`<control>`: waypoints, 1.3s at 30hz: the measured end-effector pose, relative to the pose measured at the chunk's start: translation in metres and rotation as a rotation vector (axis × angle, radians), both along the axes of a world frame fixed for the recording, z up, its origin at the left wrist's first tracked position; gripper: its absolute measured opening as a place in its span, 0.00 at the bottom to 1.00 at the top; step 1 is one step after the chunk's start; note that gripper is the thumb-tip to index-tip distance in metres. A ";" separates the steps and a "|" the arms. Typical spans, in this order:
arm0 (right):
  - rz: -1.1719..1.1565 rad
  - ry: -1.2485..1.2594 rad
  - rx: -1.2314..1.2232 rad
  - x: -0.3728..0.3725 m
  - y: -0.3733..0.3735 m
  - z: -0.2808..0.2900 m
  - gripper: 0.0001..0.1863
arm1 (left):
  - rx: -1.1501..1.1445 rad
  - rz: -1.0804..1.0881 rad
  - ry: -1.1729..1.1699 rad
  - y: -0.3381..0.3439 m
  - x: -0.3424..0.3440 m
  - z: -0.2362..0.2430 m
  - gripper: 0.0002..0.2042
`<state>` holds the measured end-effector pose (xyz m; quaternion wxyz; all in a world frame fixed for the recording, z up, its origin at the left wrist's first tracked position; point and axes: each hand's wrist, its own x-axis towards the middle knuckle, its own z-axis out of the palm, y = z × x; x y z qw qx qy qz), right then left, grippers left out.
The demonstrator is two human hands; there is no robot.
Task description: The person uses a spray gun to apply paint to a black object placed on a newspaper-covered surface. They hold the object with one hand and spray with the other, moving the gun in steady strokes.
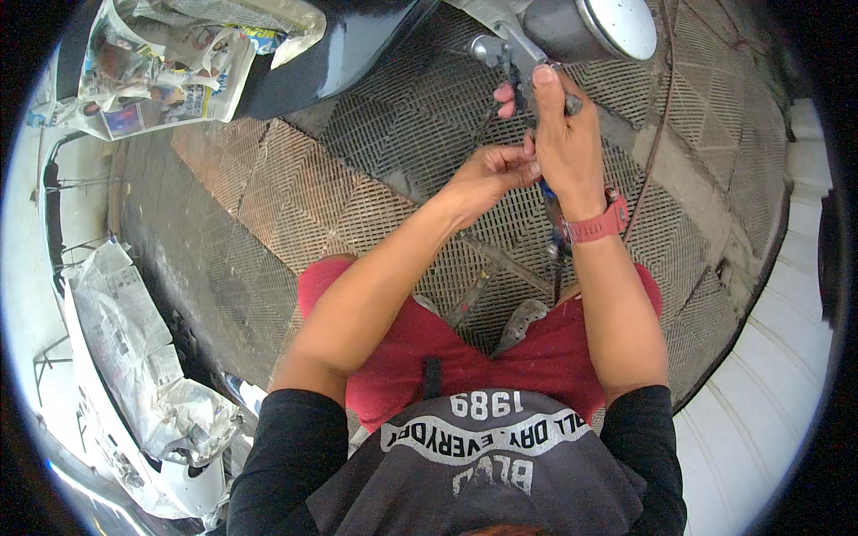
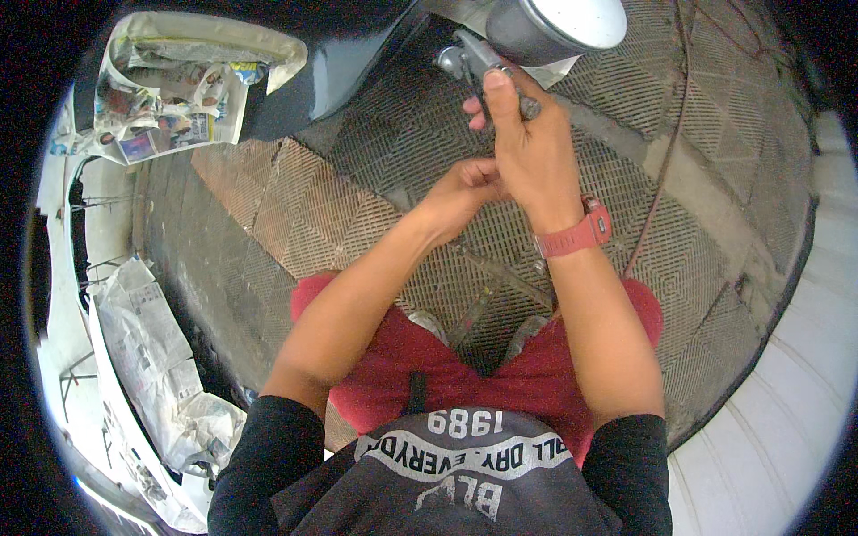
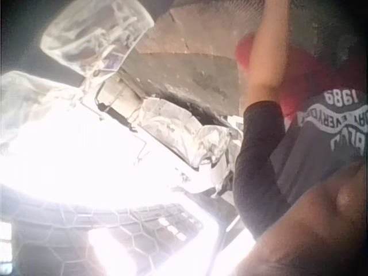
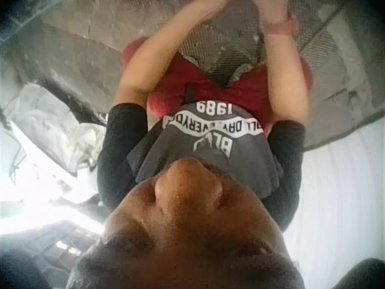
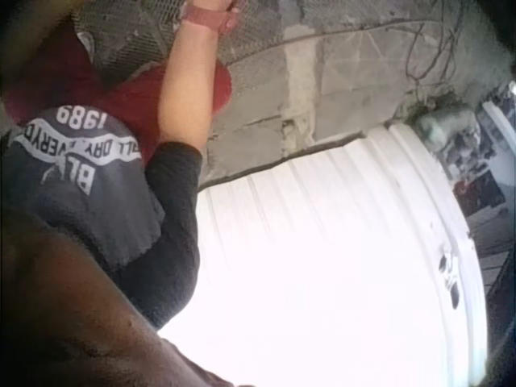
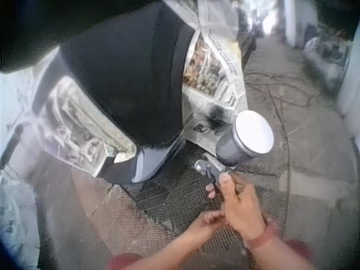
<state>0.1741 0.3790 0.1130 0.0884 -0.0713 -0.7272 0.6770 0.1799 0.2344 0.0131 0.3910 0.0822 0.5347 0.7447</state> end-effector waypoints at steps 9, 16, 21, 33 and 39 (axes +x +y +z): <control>0.347 -0.036 -0.204 0.040 -0.013 0.006 0.30 | -0.136 -0.234 -0.045 -0.044 0.010 0.010 0.04; 0.197 0.004 -0.023 0.044 -0.024 -0.007 0.31 | -0.052 -0.253 -0.027 -0.044 0.015 0.012 0.10; 0.177 0.084 0.159 0.056 -0.043 -0.024 0.31 | -0.310 -0.491 0.182 -0.069 0.003 0.022 0.17; 0.354 0.044 -0.006 0.058 -0.122 -0.013 0.28 | -1.310 -0.732 0.870 -0.083 0.011 0.004 0.22; 0.280 -0.049 -0.007 0.058 -0.117 -0.005 0.28 | -1.301 -0.797 0.810 -0.093 0.011 0.009 0.21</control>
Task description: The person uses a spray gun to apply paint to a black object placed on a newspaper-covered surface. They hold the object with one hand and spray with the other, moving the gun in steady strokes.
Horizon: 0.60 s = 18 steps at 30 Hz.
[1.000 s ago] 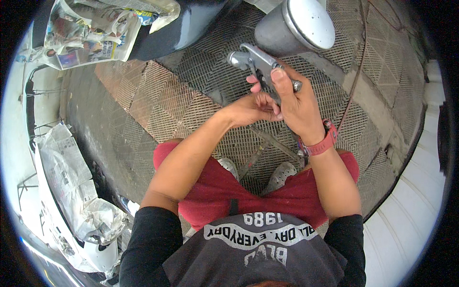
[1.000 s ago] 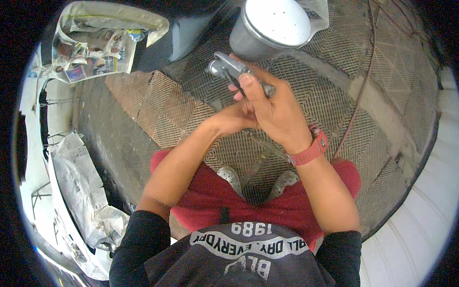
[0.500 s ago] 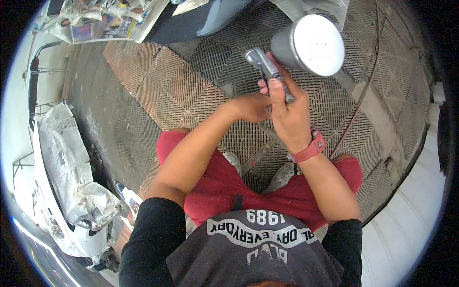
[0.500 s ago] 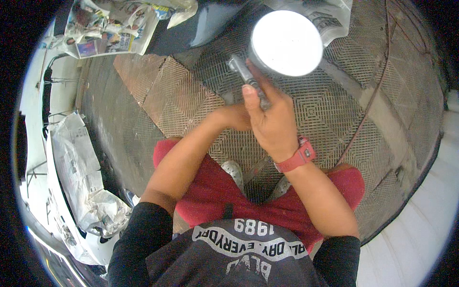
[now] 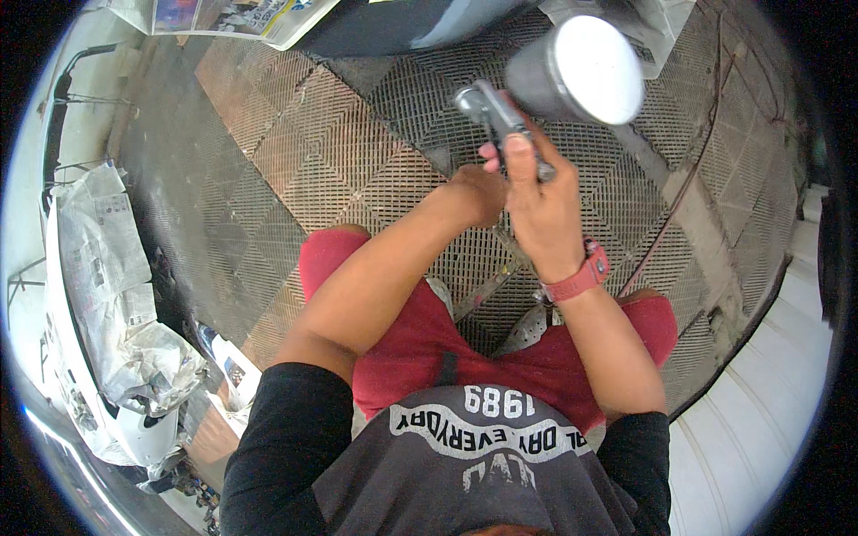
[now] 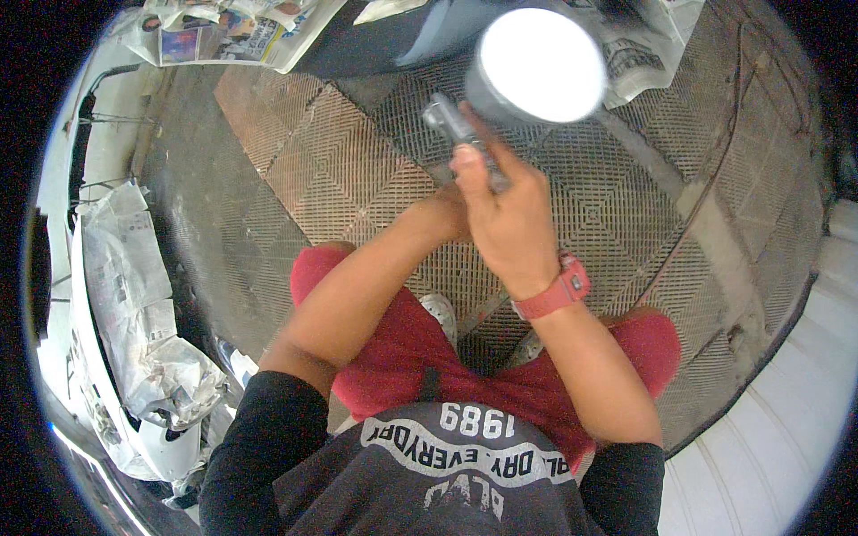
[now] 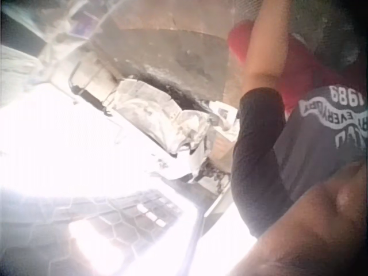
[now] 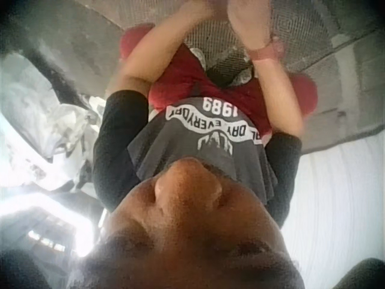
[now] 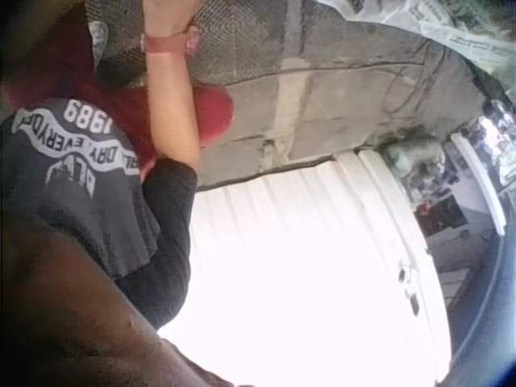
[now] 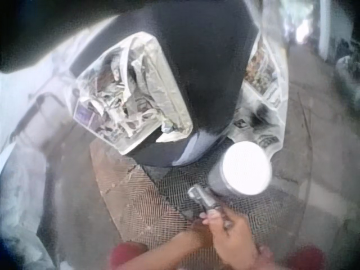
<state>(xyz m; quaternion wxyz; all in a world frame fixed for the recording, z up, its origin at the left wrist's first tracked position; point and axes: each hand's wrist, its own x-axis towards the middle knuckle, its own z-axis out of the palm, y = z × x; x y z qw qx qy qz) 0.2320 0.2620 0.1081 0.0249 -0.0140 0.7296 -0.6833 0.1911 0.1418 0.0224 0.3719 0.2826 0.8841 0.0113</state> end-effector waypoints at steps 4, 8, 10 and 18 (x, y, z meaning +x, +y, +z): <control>-0.103 0.048 0.059 0.009 0.017 0.013 0.30 | 0.123 -0.021 0.010 -0.016 0.001 -0.014 0.17; -0.179 0.082 0.096 0.024 0.019 0.029 0.32 | 0.158 -0.031 0.041 -0.024 -0.002 -0.025 0.18; -0.125 0.046 0.107 0.029 0.018 0.036 0.32 | 0.094 -0.078 -0.037 -0.019 -0.011 -0.014 0.22; 0.049 0.000 0.081 0.018 -0.034 0.047 0.31 | 0.440 -0.017 0.247 -0.023 -0.009 -0.117 0.16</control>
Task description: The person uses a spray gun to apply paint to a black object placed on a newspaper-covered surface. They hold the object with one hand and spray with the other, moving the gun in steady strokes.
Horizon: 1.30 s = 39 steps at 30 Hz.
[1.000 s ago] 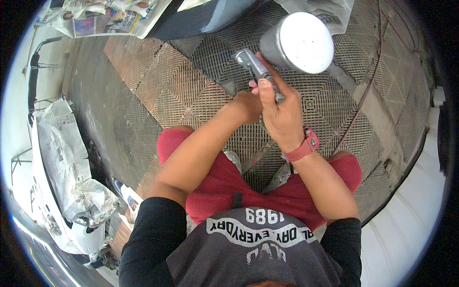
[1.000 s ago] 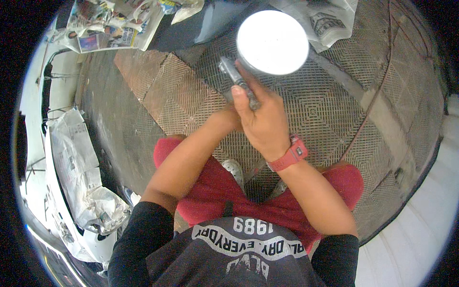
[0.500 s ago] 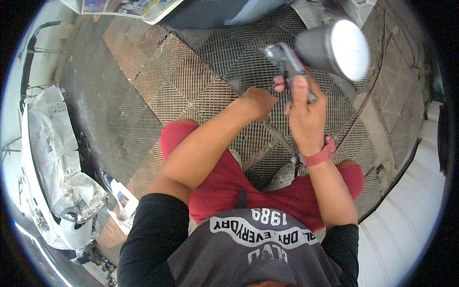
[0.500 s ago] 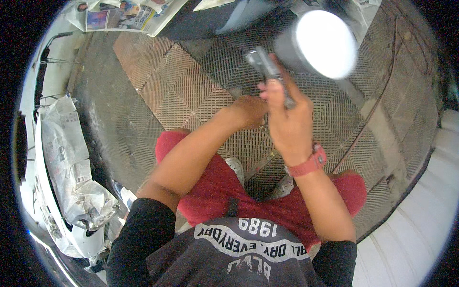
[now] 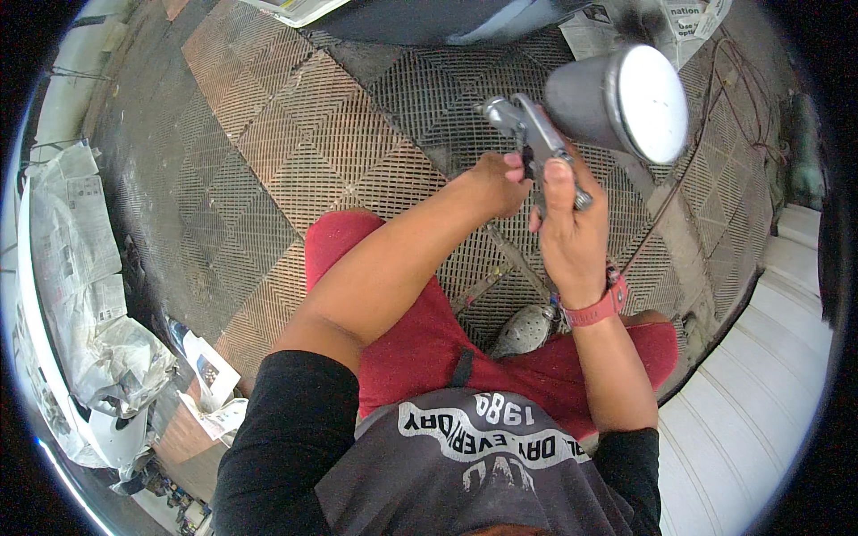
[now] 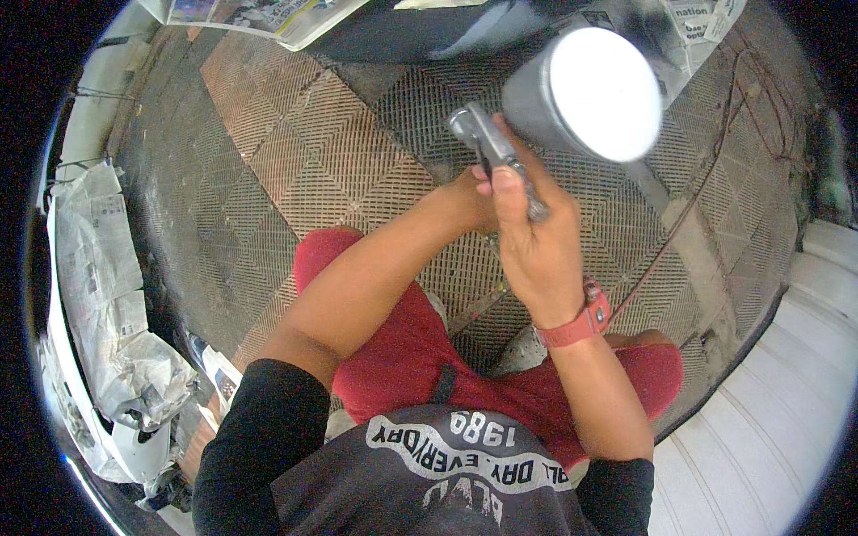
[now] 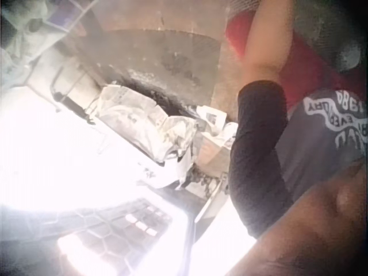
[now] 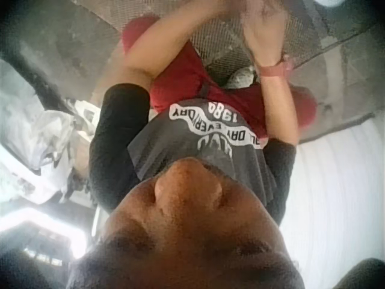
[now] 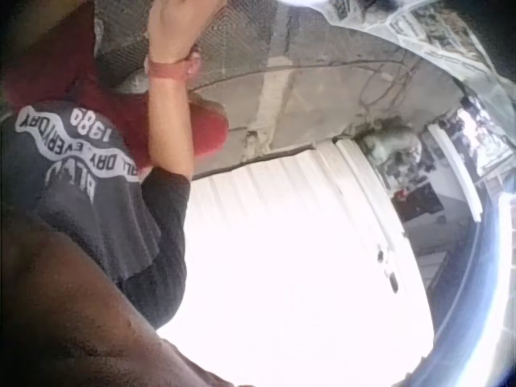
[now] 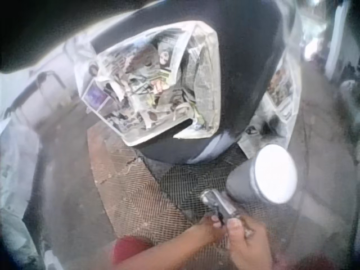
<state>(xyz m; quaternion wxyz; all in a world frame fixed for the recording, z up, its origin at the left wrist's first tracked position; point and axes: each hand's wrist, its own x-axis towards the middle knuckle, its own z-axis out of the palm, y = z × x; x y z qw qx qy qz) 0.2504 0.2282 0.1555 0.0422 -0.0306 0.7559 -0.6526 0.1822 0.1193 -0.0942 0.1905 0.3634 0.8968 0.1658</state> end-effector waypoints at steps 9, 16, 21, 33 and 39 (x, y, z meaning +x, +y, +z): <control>-0.126 0.011 0.118 -0.014 0.012 0.004 0.30 | -0.231 -0.010 -0.196 0.008 -0.012 0.081 0.19; -0.310 0.080 0.110 -0.010 0.041 0.023 0.28 | -0.194 -0.019 -0.209 0.003 -0.015 0.096 0.22; -0.320 0.108 0.084 -0.013 0.035 0.032 0.28 | -0.229 -0.061 -0.227 0.014 -0.020 0.095 0.21; -0.187 0.040 0.042 -0.016 0.013 0.035 0.30 | -0.187 0.002 -0.205 0.017 -0.016 0.098 0.17; -0.333 0.136 0.028 -0.027 0.048 0.037 0.30 | -0.201 -0.026 -0.225 0.018 -0.018 0.107 0.22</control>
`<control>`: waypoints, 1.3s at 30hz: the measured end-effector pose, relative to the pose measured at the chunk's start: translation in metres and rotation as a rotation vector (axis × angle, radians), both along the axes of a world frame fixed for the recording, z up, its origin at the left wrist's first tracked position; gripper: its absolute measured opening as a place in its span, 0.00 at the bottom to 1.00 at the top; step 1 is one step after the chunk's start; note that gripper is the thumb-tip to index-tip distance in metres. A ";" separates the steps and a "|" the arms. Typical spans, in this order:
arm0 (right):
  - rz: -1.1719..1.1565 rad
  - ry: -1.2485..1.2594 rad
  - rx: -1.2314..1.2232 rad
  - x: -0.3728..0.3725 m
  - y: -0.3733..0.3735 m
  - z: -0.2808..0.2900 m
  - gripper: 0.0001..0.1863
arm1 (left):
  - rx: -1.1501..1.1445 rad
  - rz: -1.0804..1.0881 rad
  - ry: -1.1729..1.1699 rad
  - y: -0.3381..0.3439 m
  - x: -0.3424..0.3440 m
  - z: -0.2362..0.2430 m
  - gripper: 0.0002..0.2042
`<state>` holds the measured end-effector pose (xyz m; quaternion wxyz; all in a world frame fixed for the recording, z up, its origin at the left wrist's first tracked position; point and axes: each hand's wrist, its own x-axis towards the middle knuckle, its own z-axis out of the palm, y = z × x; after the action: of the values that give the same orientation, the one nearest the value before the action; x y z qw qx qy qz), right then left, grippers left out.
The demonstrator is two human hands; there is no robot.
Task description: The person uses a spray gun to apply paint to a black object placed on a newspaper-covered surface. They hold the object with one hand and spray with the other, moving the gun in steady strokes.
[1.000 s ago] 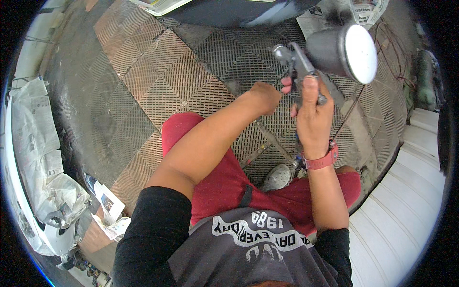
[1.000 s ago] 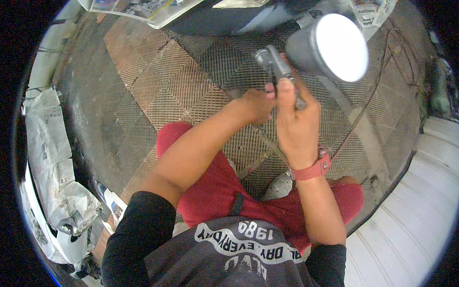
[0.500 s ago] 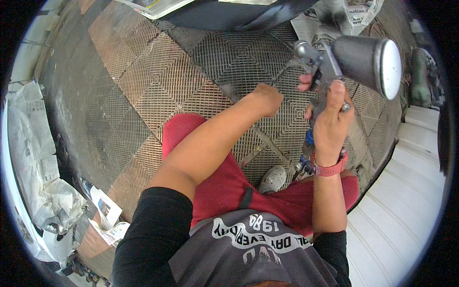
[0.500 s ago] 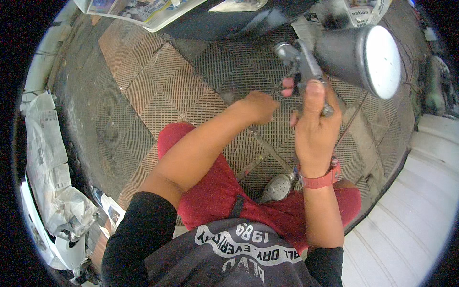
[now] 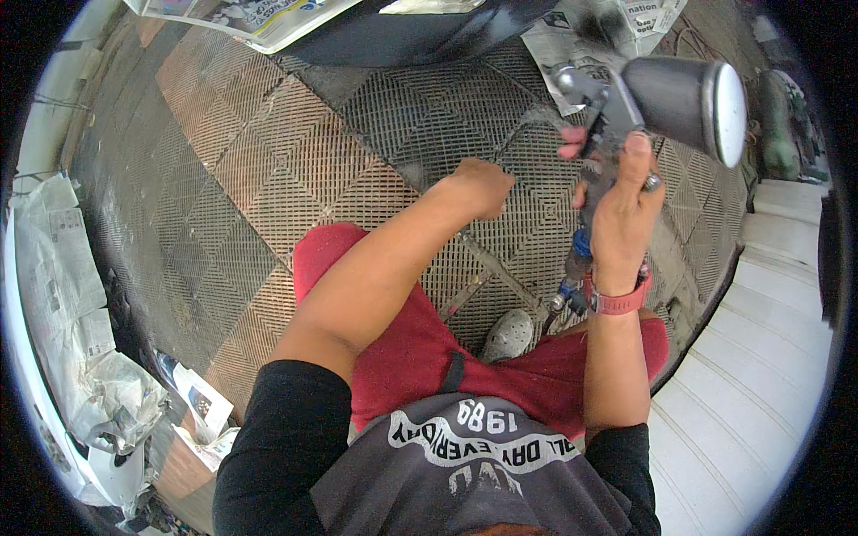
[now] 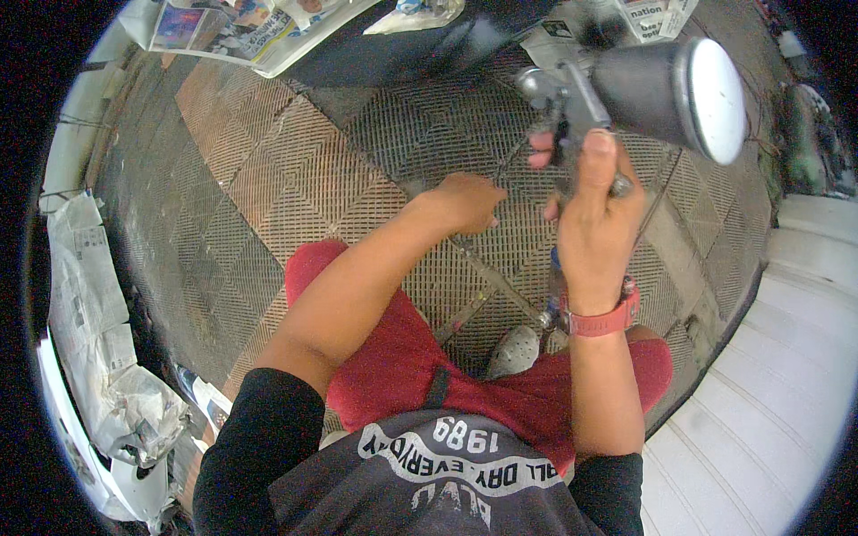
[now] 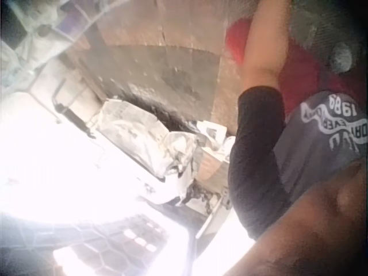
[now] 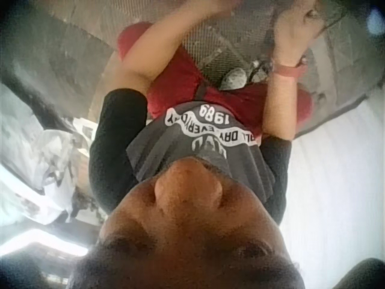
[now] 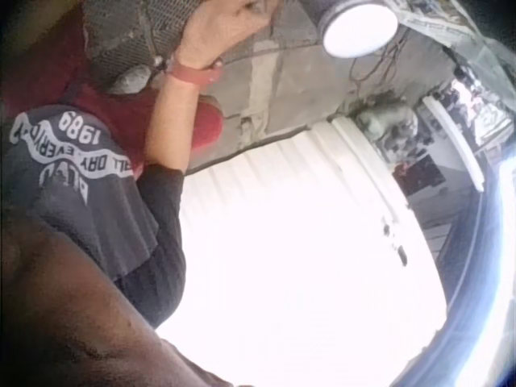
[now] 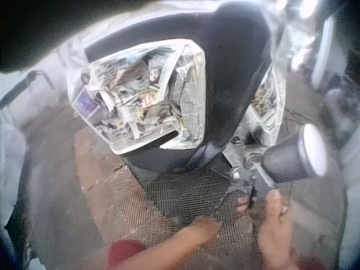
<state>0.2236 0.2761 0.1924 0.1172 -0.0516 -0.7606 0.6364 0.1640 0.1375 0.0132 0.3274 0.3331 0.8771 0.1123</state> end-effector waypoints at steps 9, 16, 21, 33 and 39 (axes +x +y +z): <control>0.059 -0.017 -0.003 0.010 -0.001 0.009 0.31 | 0.040 -0.015 0.031 0.007 0.001 0.004 0.23; 0.054 -0.015 -0.083 0.000 0.006 0.009 0.31 | 0.067 -0.014 0.030 0.009 0.002 0.004 0.22; -0.083 0.032 0.013 -0.014 0.036 -0.001 0.33 | 0.031 -0.021 0.022 0.009 0.001 0.003 0.25; 0.095 -0.058 -0.110 0.006 0.042 -0.026 0.30 | -0.017 -0.038 0.022 0.015 0.004 0.004 0.25; 0.172 -0.119 -0.123 0.011 0.029 -0.027 0.32 | -0.045 -0.036 -0.017 0.022 0.003 0.013 0.22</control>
<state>0.2346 0.3051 0.1652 0.0136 -0.0309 -0.7275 0.6852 0.1669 0.1594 0.0264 0.3441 0.3406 0.8704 0.0893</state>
